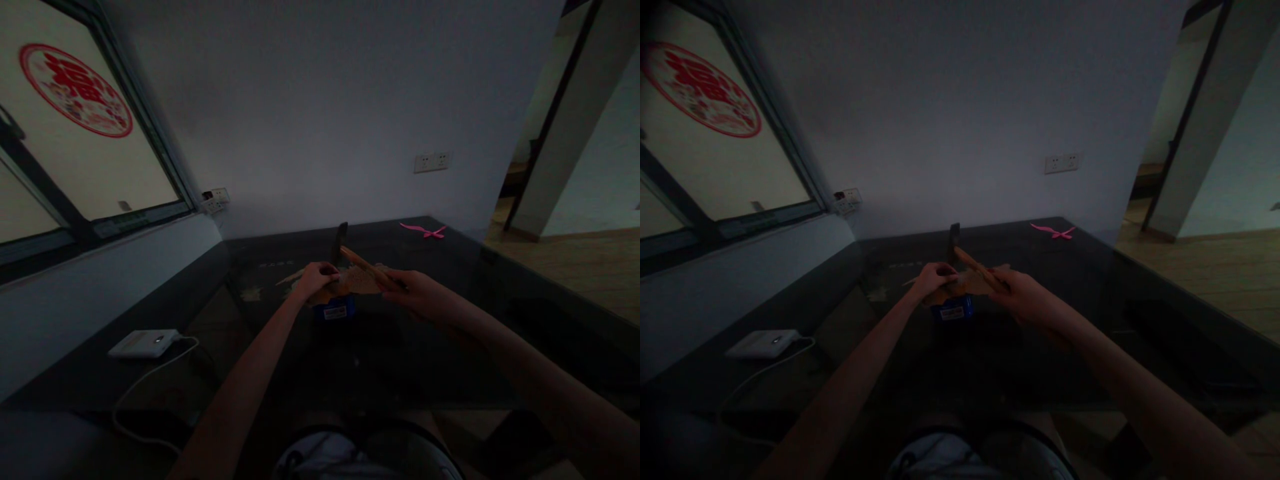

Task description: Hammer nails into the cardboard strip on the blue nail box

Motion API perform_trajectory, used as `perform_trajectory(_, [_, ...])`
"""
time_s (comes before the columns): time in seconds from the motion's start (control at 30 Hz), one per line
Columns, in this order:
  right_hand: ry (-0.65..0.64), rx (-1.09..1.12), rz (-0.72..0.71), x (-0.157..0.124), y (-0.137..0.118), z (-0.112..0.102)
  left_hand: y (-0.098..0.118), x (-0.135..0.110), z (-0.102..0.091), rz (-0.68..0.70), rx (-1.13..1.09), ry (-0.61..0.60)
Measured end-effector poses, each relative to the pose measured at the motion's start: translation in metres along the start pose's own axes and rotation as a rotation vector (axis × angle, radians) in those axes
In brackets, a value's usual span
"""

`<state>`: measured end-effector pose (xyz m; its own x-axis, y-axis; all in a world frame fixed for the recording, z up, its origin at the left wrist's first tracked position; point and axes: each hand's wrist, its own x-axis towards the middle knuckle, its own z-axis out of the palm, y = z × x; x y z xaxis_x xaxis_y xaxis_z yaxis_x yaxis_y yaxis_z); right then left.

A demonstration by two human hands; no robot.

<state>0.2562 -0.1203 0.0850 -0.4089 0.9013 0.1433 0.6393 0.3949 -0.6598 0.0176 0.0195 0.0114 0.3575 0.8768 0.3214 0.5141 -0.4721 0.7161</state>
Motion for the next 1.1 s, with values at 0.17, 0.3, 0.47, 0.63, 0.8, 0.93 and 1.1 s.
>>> perform_trajectory(0.17, [-0.024, 0.123, 0.040, -0.005, 0.004, 0.000, -0.011, -0.008, -0.012, 0.093, -0.126, -0.052])
perform_trajectory(0.3, [-0.022, 0.126, 0.054, -0.004, 0.004, 0.003, -0.020, -0.019, -0.016, 0.097, -0.133, 0.016])
perform_trajectory(0.47, [0.019, 0.096, -0.005, 0.000, -0.004, 0.008, -0.027, -0.023, -0.013, 0.051, -0.126, 0.130])
perform_trajectory(0.63, [0.003, 0.047, -0.052, 0.006, -0.002, 0.015, -0.033, -0.021, -0.012, 0.000, -0.095, 0.185])
perform_trajectory(0.8, [-0.003, 0.011, -0.042, 0.014, 0.005, 0.025, -0.032, -0.020, -0.011, -0.059, -0.115, 0.206])
perform_trajectory(0.93, [-0.013, -0.004, -0.015, 0.017, 0.003, 0.029, -0.024, -0.021, -0.012, -0.085, -0.088, 0.192])
perform_trajectory(1.1, [0.023, -0.035, -0.079, 0.019, 0.006, 0.029, -0.021, -0.020, -0.012, -0.101, -0.101, 0.194])
